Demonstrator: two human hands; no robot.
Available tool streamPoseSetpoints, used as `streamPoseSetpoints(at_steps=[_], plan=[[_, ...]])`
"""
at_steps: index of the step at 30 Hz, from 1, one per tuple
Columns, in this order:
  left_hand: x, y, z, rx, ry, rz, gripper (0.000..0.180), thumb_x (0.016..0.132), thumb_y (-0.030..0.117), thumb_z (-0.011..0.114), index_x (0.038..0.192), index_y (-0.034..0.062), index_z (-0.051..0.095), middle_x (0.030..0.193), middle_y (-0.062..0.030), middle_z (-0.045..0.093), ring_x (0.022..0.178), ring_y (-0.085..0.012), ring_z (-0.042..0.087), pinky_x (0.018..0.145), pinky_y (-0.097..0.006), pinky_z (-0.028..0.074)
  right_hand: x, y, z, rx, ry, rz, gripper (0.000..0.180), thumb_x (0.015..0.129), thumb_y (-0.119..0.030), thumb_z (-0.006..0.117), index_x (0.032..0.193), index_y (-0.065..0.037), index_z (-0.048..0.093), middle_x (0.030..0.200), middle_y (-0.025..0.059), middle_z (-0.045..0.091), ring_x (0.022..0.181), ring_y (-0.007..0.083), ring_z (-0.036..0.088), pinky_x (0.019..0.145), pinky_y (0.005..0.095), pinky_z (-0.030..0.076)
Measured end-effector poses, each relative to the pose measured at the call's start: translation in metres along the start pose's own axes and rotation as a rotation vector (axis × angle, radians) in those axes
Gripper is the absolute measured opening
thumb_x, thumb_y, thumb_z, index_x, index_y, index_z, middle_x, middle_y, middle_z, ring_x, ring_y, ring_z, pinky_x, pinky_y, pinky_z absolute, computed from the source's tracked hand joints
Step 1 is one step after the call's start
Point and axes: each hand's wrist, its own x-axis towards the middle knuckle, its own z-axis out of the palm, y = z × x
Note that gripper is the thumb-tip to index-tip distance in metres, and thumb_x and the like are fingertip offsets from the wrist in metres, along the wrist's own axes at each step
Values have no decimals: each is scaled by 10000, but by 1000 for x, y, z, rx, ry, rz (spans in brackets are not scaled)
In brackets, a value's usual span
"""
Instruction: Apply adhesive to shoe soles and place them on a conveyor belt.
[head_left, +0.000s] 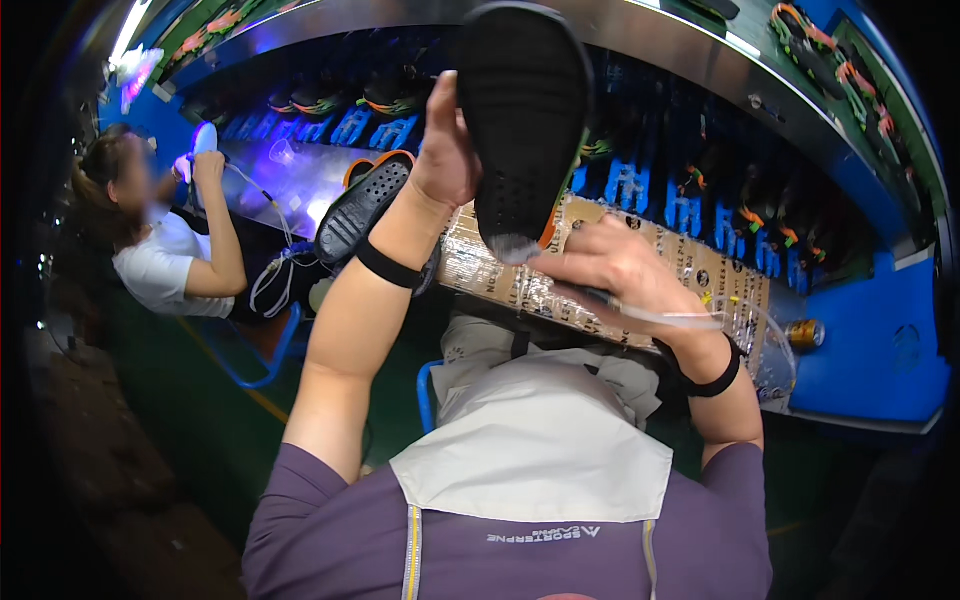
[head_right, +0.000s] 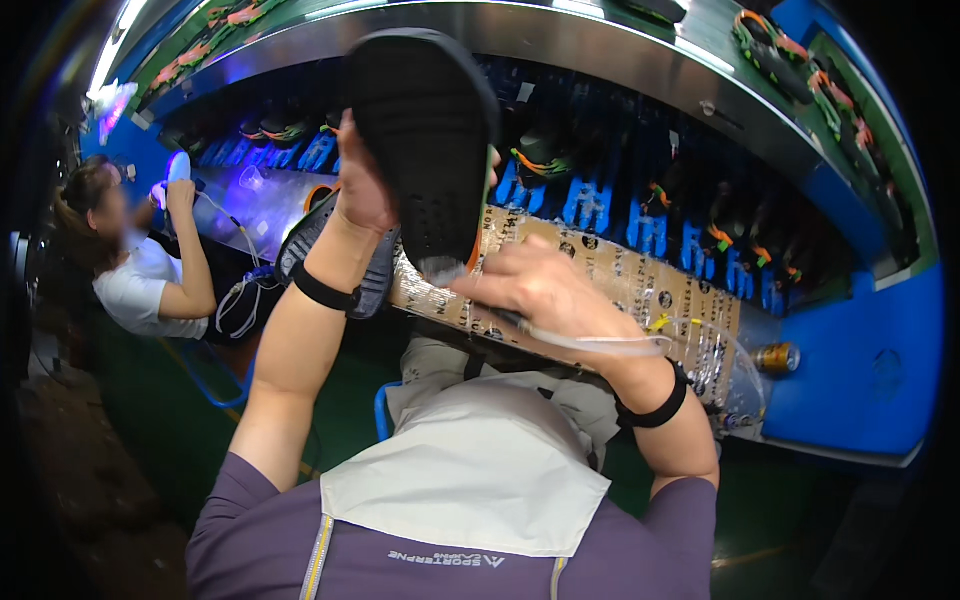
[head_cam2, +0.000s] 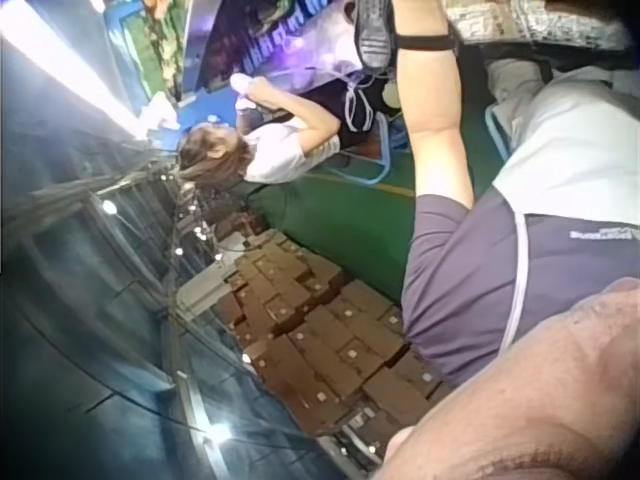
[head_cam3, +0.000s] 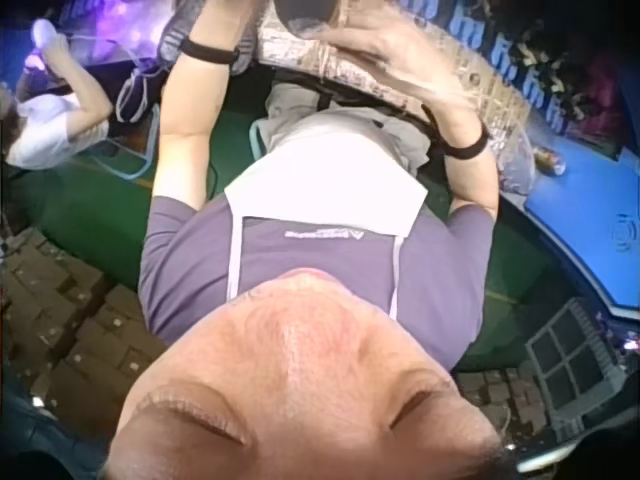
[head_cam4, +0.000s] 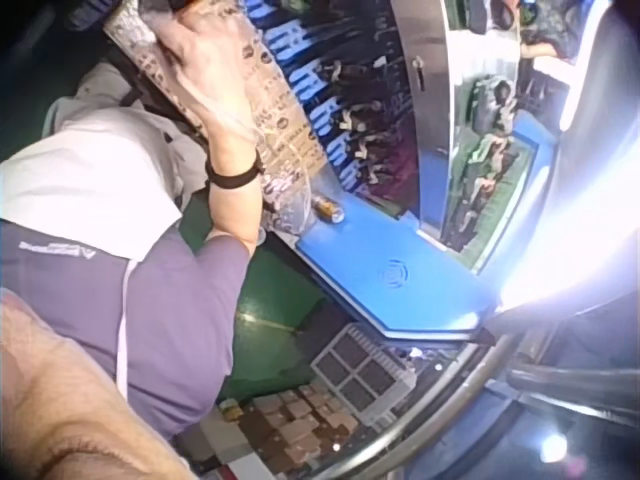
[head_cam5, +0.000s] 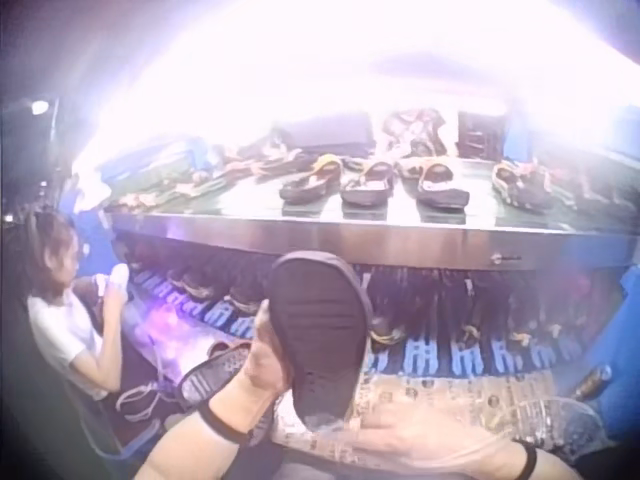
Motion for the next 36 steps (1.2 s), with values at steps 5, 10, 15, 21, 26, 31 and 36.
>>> streamPoseSetpoints(at_steps=[5, 10, 15, 21, 26, 31, 36], plan=[[12, -2, 11, 48, -96, -110, 712, 1101, 584, 367, 1499, 14, 521, 1422, -168, 641, 1281, -243, 650, 1088, -419, 538, 5, -1, -10, 225, 134, 76, 375, 812, -90, 843, 1179, -104, 768, 767, 70, 631, 729, 251, 612, 714, 393, 472], [28, -6, 31, 271, -12, -397, 679, 1051, 616, 503, 1266, 8, 715, 1117, -105, 758, 967, -177, 725, 871, -309, 581, 7, 5, -11, 142, -85, -52, 301, 866, -72, 789, 1164, -79, 742, 833, 97, 655, 825, 289, 660, 720, 401, 517], [36, -5, 43, 488, -61, -517, 787, 990, 721, 516, 1129, -5, 785, 992, -124, 764, 877, -194, 712, 819, -334, 569, 10, 4, -6, 144, 86, 94, 305, 830, -96, 827, 1130, -96, 772, 827, 80, 658, 788, 281, 646, 737, 401, 512], [39, -2, 51, 831, -138, -613, 777, 1012, 702, 502, 1147, -13, 774, 1023, -133, 762, 945, -198, 706, 862, -331, 558, 10, 6, -12, 166, -99, 19, 331, 826, -108, 799, 1151, -78, 741, 878, 97, 653, 848, 315, 661, 769, 439, 528], [39, -6, 39, 722, -106, -630, 753, 1023, 695, 487, 1146, 11, 777, 1009, -116, 761, 864, -170, 706, 805, -313, 564, 13, 11, 2, -35, -93, -49, 321, 845, -117, 805, 1162, -95, 757, 853, 90, 641, 824, 298, 640, 735, 419, 504], [21, -35, -26, 473, 162, -514, 691, 1092, 625, 387, 1291, 44, 706, 1100, -69, 757, 938, -127, 716, 826, -305, 583, 4, 15, 0, 242, -21, 23, 316, 830, -98, 829, 1142, -79, 778, 841, 79, 694, 776, 262, 652, 726, 376, 502], [-47, -42, -59, -394, 306, 31, 750, 1086, 637, 300, 1551, 73, 465, 1534, -147, 540, 1414, -324, 515, 1199, -526, 397, -29, 32, 20, 553, 375, 502, 235, 855, -31, 722, 1082, -22, 777, 891, 65, 753, 783, 110, 678, 689, 256, 521]])
